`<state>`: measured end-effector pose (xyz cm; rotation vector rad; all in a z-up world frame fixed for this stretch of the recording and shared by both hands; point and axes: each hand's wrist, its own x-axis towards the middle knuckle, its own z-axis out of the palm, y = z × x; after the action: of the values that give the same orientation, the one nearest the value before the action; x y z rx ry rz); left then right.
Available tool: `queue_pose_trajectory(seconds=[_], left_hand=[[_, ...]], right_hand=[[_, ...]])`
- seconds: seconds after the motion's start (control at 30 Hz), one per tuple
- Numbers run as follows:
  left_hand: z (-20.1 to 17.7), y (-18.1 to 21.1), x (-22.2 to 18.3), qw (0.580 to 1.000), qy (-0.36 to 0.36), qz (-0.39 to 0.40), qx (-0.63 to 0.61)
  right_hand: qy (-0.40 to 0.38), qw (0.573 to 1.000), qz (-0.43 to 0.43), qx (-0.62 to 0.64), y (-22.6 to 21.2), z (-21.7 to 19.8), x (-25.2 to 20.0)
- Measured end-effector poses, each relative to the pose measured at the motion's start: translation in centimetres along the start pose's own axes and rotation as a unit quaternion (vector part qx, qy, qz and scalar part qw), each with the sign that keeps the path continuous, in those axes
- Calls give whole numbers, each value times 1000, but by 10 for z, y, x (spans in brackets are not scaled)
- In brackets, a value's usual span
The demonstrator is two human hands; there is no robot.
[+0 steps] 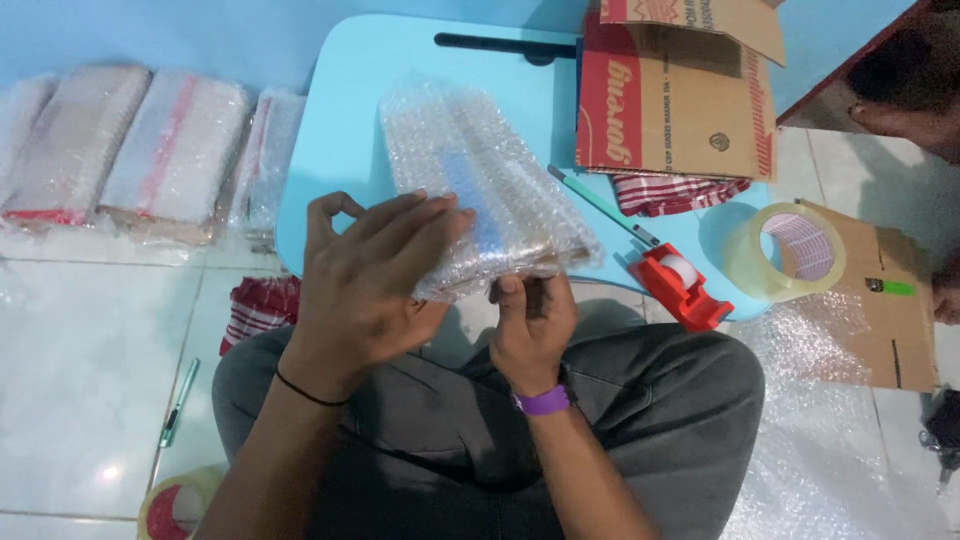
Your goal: Wrapping small boxes in bubble wrap and securing them with tape.
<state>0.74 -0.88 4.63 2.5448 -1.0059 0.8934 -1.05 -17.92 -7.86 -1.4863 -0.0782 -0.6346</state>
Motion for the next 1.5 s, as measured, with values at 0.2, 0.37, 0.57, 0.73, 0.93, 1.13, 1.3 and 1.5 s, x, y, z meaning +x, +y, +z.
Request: queue_pose_trajectory(seconds=[0.2,0.37,0.57,0.73,0.93,1.13,1.3,1.5], left_hand=[[-12,0,21,987,51,-36,-151],[-7,0,31,963,91,-49,-248],[-15,10,46,946,155,-32,-284],[-32,19,57,920,179,-10,-349],[-51,39,62,891,185,-13,-415],[-51,56,78,874,319,-36,-364],[-56,63,85,874,358,-54,-324],[-50,59,76,891,362,47,-270]], right_hand=[[-78,970,14,231,-76,4,45],[-126,945,41,299,-97,-5,63],[-107,954,3,280,-110,-1,77],[-80,981,-65,164,-136,-2,82],[15,992,-104,76,-159,1,87],[-11,992,-77,103,-187,-1,90],[-104,980,-60,160,-204,-9,101],[-91,960,41,262,-164,-40,75]])
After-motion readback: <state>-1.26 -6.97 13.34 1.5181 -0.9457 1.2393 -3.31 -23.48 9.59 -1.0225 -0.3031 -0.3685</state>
